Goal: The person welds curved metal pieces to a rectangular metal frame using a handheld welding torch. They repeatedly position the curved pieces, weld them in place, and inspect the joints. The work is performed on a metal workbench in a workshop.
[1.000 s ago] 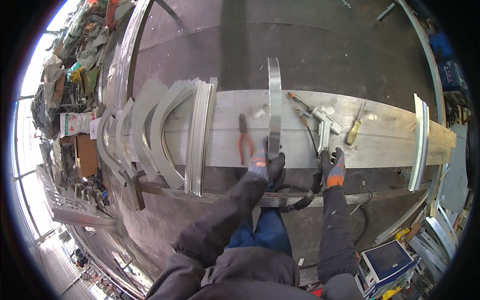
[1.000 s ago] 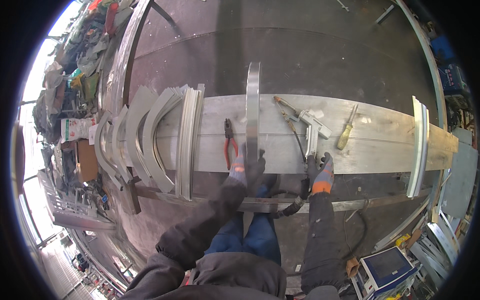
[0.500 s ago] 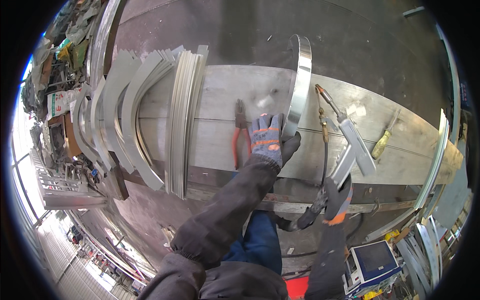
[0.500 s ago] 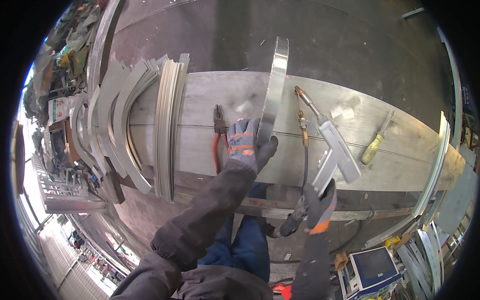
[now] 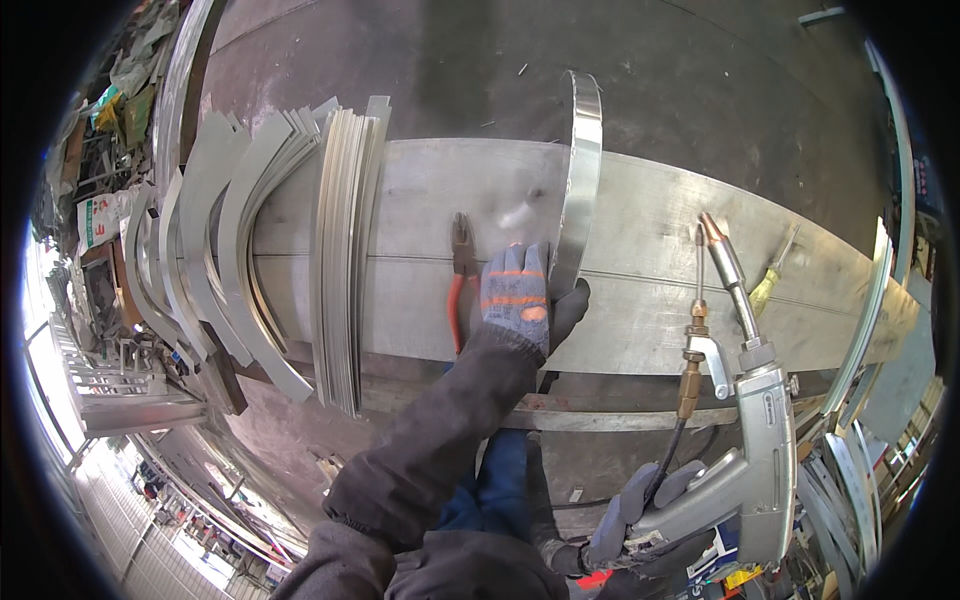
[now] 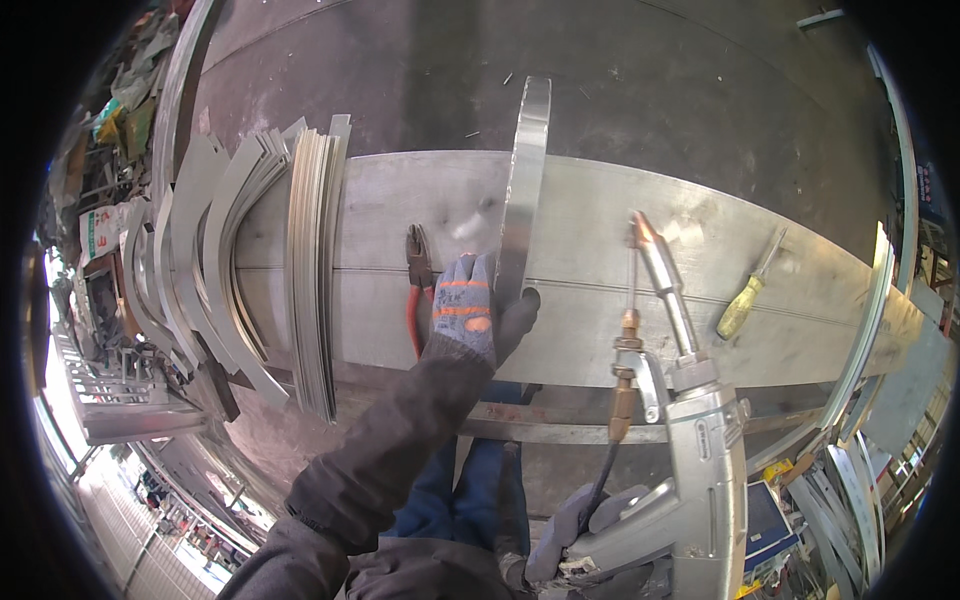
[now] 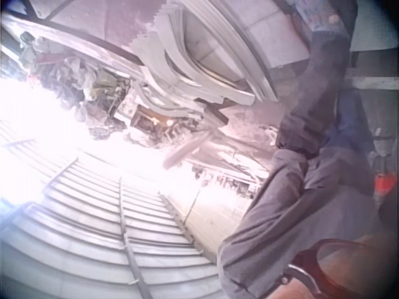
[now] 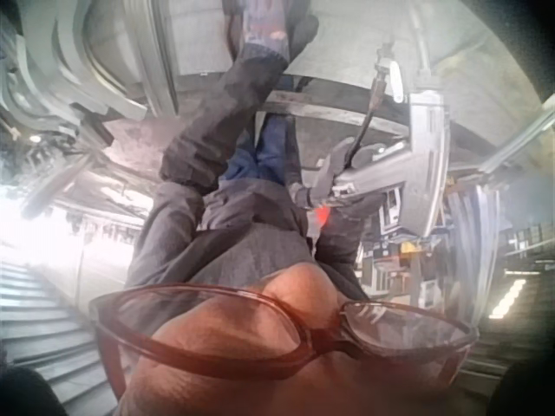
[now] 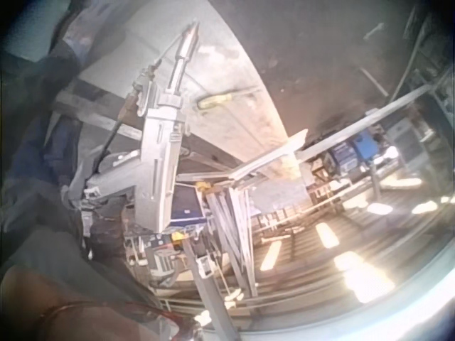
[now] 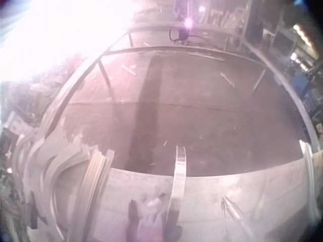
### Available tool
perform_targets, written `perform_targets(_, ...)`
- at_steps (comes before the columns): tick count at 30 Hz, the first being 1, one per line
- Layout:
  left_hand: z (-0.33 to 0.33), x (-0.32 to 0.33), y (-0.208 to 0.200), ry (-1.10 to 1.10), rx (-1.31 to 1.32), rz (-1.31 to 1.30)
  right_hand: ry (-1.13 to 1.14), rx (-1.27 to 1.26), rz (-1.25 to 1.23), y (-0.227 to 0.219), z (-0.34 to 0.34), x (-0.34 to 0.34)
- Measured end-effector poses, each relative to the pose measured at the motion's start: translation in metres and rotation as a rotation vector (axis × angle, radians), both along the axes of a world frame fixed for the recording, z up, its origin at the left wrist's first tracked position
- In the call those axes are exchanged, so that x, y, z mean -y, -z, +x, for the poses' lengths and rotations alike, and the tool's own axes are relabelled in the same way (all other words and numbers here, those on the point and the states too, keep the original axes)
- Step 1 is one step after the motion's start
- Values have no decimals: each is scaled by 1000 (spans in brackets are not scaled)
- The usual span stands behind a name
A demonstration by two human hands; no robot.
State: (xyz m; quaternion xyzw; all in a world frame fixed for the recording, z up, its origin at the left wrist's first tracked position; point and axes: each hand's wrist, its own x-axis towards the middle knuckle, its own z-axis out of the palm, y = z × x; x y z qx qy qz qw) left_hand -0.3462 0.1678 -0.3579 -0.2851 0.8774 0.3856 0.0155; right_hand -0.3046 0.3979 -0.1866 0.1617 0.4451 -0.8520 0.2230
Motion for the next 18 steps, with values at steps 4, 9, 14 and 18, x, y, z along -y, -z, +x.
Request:
perform_targets(4,-2,-4,1,-37,13,-31,-257,305,-43,-2,-15,-2)
perform_targets(9,0,-4,4,-29,-34,-27,-404,396,-72,10,-17,6)
perform_targets(14,0,-4,2,-34,-10,-14,-320,427,-46,2,-24,25)
perform_targets(18,-1,-3,1,-14,-37,-39,-338,498,-22,-3,-30,34)
